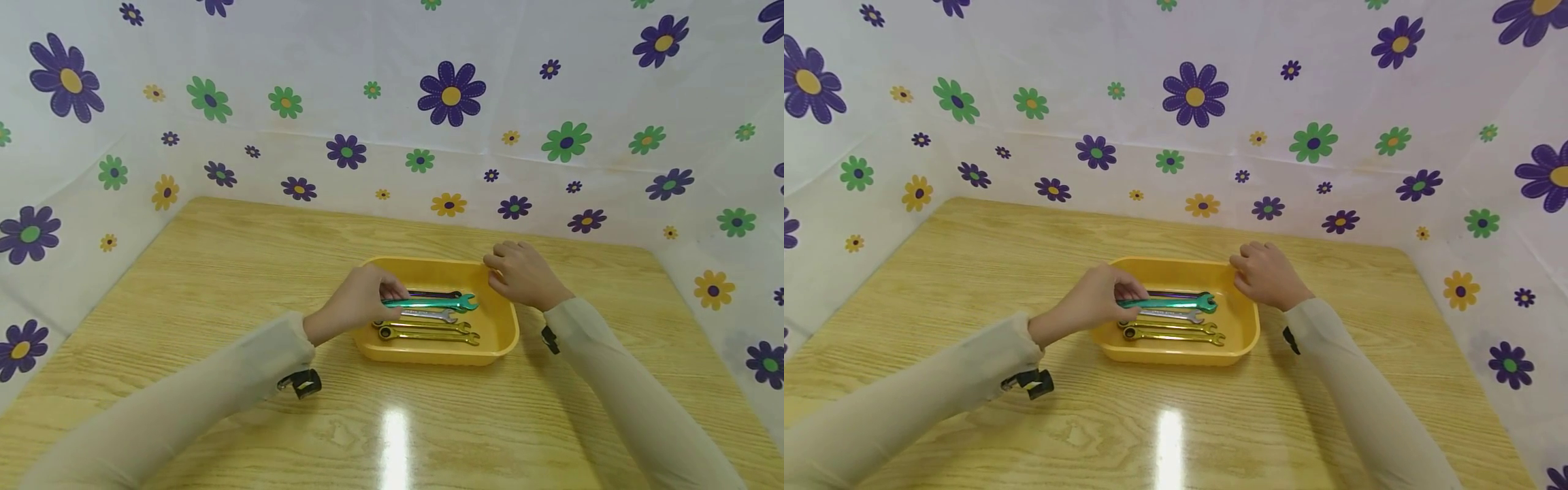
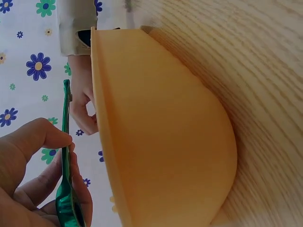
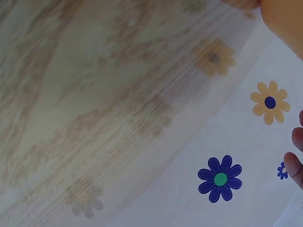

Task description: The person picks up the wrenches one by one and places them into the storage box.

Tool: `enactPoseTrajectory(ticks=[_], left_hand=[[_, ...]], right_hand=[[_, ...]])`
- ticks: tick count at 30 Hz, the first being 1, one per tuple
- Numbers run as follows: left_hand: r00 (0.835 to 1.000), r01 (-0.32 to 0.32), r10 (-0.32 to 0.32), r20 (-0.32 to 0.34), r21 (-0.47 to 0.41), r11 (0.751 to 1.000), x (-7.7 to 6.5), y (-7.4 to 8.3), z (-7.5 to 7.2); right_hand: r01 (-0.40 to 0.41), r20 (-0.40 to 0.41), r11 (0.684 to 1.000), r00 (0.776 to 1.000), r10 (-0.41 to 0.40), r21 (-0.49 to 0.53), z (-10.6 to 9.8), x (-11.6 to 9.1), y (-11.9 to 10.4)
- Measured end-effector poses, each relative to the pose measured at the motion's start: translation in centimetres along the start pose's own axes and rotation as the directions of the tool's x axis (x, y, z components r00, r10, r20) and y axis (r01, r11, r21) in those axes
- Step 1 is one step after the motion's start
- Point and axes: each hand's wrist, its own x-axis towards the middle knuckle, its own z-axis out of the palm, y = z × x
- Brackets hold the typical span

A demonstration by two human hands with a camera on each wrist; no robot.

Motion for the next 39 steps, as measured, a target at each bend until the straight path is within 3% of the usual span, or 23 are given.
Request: enactPoseTrajectory(ticks=[8,15,29,39], left_hand=[[0.999,-0.035,0.035,0.007,-0.017,0.999,0.4,0.4,1.0],[1.0,-0.024,0.024,0.016,0.001,1.0,0.5,0.8,1.4],[0.999,0.005,-0.005,0.032,-0.02,1.0,0.8,0.8,2.3],[0.999,0.01,-0.011,0.047,0.013,1.0,1.2,0.5,3.1]], right_hand=[[0.015,-0.02,1.0,1.0,-0.015,0.006,0.1,0.0,-0.1],[0.028,-0.038,1.0,0.999,-0.027,0.011,0.1,0.0,-0.2],[0.012,-0.01,1.0,1.0,-0.012,0.007,0.2,0.1,0.2],[-0.02,0.024,1.0,1.0,0.019,0.015,-0.1,0.0,0.0]])
